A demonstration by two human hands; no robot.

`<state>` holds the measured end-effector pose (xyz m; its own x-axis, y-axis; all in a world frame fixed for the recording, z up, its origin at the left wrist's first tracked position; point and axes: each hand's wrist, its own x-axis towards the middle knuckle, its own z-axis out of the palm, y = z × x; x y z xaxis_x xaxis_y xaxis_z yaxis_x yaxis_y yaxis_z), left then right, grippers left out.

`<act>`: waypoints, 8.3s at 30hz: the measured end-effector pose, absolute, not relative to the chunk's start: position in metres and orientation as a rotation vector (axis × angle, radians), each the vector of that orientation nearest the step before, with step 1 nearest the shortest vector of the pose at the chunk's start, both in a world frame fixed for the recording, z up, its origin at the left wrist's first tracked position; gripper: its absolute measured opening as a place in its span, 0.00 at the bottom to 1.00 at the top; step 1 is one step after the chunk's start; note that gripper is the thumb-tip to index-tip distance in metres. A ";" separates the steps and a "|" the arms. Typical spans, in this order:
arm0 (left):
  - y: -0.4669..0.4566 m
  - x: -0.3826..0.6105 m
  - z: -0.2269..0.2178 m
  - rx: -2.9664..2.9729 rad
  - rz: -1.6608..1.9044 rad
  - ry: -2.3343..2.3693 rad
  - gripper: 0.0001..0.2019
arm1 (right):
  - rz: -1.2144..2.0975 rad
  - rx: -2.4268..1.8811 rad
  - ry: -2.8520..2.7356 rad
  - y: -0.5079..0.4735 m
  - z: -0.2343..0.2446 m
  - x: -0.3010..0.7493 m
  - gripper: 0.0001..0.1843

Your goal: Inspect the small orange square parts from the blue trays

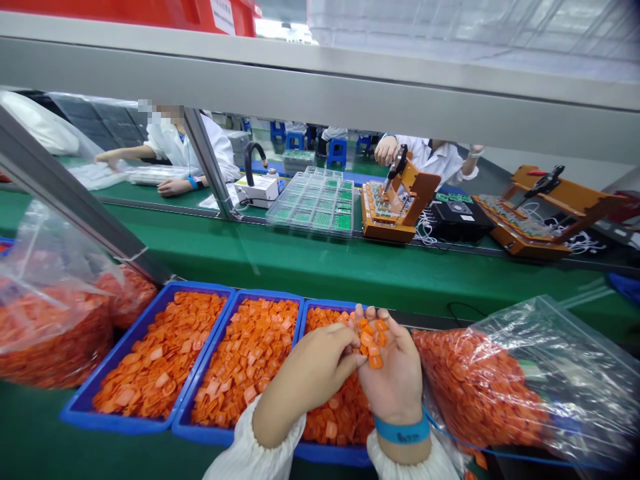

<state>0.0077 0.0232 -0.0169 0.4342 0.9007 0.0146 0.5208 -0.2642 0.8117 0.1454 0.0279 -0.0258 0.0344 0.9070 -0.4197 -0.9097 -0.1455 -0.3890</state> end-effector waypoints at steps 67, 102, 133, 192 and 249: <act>0.022 0.011 -0.014 1.925 0.586 1.214 0.14 | 1.534 -0.706 -0.183 0.025 -0.030 0.149 0.05; 0.022 0.013 -0.011 1.890 0.641 1.220 0.13 | 1.534 -0.643 -0.133 0.025 -0.023 0.153 0.07; 0.023 0.013 -0.018 1.905 0.685 1.205 0.03 | 1.426 -0.710 -0.067 0.026 -0.025 0.151 0.08; 0.021 0.011 -0.012 1.895 0.724 1.172 0.07 | 1.361 -0.819 -0.212 0.028 -0.025 0.148 0.22; 0.023 0.013 -0.020 1.854 0.757 1.186 0.11 | 1.382 -0.730 -0.166 0.030 -0.032 0.147 0.24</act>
